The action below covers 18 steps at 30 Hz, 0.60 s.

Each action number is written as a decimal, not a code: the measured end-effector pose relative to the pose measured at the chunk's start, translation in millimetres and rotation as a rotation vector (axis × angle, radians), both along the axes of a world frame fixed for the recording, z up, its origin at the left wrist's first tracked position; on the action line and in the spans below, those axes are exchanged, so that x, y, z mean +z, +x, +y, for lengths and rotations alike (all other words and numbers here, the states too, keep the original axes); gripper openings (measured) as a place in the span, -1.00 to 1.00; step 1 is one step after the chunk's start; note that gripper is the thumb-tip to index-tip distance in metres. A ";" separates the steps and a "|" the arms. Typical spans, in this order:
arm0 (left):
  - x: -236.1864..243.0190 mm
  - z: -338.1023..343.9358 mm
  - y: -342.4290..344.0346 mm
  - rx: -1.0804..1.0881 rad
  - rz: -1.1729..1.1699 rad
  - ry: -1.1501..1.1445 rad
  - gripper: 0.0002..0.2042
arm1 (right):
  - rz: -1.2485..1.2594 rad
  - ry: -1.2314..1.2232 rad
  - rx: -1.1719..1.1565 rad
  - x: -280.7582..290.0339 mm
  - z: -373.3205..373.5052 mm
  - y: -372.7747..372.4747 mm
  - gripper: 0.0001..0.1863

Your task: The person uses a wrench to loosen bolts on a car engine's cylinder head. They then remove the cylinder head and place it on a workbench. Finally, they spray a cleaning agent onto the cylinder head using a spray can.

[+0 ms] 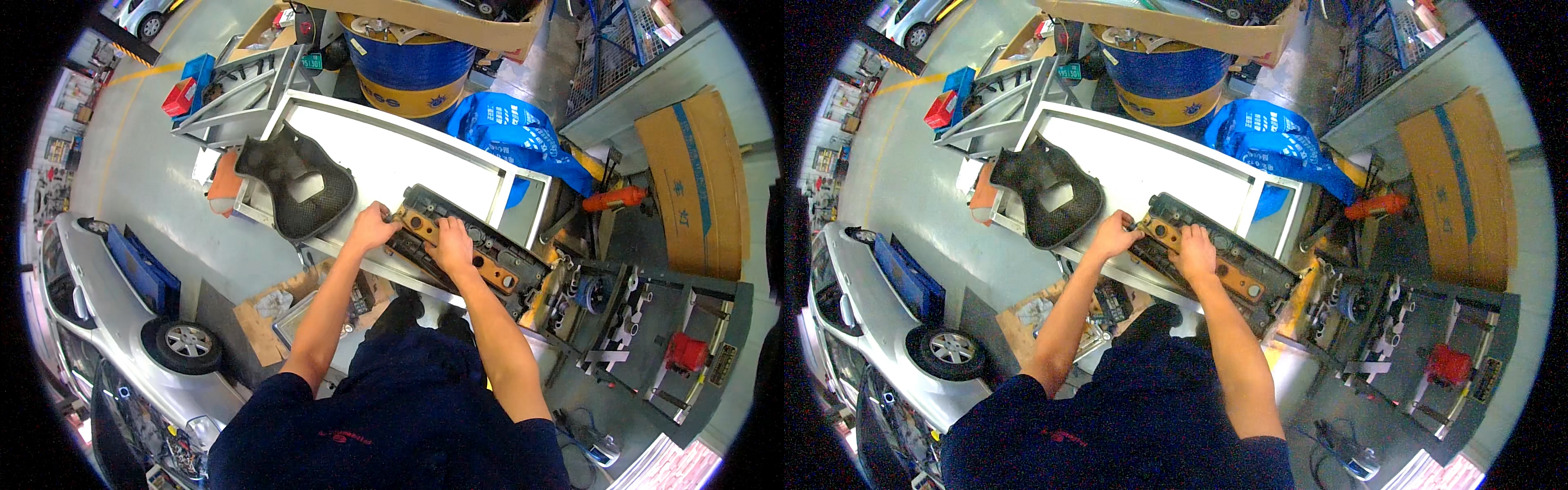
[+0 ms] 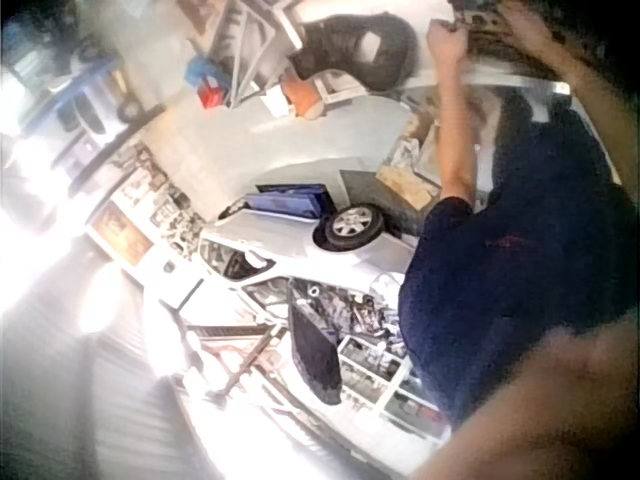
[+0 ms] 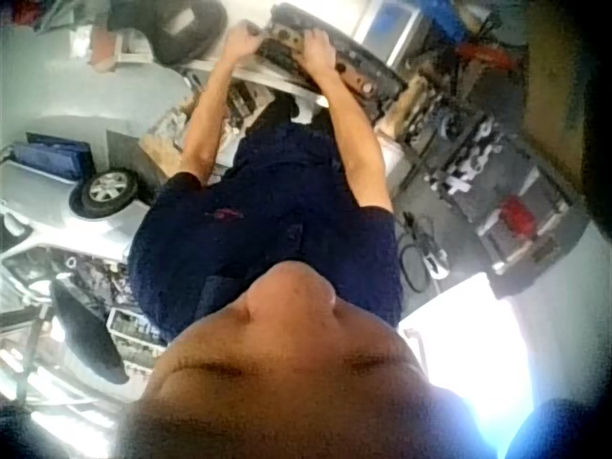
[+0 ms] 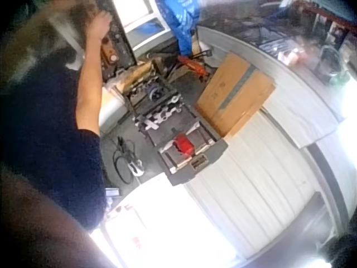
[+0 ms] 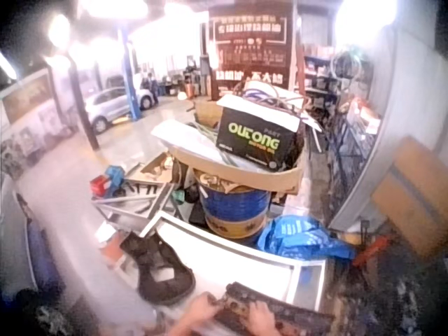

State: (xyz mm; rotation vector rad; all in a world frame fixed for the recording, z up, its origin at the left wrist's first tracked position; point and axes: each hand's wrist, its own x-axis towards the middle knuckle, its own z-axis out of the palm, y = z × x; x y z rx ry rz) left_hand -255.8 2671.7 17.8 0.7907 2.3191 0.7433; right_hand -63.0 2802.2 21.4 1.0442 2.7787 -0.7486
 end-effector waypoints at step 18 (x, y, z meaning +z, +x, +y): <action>-6.5 87.6 -22.6 -0.184 0.279 -0.044 -0.65 | 0.068 0.006 -0.080 -8.4 9.3 3.5 -0.40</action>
